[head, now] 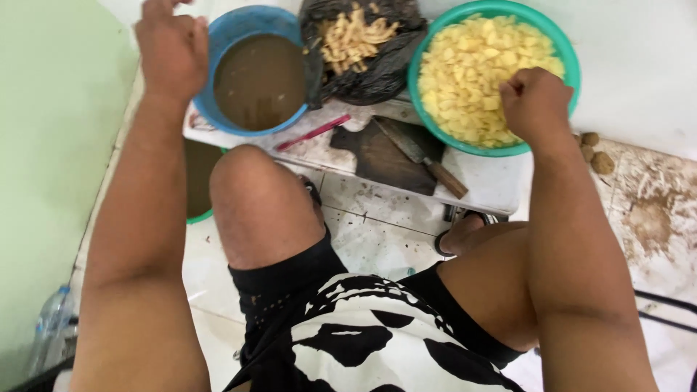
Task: Peeling and dicing potatoes manually on the floor using a peeler and a knife.
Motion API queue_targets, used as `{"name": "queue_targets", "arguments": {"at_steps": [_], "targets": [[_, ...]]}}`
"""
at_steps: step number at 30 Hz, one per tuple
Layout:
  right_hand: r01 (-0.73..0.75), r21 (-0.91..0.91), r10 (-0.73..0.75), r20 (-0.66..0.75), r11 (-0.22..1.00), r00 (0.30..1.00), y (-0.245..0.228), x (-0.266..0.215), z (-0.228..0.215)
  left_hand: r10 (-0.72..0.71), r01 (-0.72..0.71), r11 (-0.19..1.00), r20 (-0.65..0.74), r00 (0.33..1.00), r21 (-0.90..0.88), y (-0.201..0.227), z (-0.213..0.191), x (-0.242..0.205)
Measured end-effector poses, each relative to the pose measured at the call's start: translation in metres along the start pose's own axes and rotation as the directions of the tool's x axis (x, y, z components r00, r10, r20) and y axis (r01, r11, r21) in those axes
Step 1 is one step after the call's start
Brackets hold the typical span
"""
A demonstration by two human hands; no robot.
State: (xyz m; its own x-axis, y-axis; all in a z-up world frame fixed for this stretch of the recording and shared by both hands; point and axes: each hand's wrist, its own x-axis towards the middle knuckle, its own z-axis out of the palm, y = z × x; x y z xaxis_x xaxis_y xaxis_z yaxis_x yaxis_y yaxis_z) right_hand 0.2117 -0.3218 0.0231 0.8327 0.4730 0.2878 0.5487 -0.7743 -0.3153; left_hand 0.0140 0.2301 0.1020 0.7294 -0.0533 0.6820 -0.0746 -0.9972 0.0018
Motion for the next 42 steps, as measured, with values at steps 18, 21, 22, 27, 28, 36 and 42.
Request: {"name": "queue_targets", "arguments": {"at_steps": [18, 21, 22, 27, 28, 36, 42], "targets": [[0.04, -0.028, -0.043, -0.118, 0.999, 0.992, -0.004, -0.019, 0.012, -0.424, 0.395, 0.906, 0.309, 0.851, 0.154, -0.064, 0.024, -0.16], [-0.058, 0.078, 0.067, -0.122, 0.995, 0.99, -0.021, -0.025, 0.013, -0.526, 0.39, 0.847, 0.467, 0.711, 0.361, -0.072, 0.059, -0.161], [-0.005, 0.068, 0.017, -0.173, 0.998, 0.985, -0.024, -0.027, 0.012, -0.576, 0.414, 0.814, 0.467, 0.671, 0.408, -0.077, 0.071, -0.163], [-0.056, 0.088, 0.073, -0.207, 0.995, 0.976, -0.035, -0.027, 0.004, -0.714, 0.416, 0.696, 0.501, 0.489, 0.586, -0.09, 0.077, -0.142], [-0.106, 0.121, 0.127, -0.178, 0.987, 0.976, -0.037, -0.027, 0.0, -0.754, 0.414, 0.654, 0.502, 0.423, 0.633, -0.096, 0.076, -0.141], [-0.121, 0.228, 0.159, -0.156, 0.966, 0.975, -0.035, -0.032, -0.012, -0.833, 0.787, 0.475, 0.491, 0.257, 0.393, -0.164, 0.022, -0.198], [0.047, 0.154, 0.006, -0.33, 0.987, 0.944, -0.025, -0.031, -0.008, -0.078, 0.077, 0.943, -0.011, 0.997, 0.322, -0.005, -0.036, -0.08]]}}
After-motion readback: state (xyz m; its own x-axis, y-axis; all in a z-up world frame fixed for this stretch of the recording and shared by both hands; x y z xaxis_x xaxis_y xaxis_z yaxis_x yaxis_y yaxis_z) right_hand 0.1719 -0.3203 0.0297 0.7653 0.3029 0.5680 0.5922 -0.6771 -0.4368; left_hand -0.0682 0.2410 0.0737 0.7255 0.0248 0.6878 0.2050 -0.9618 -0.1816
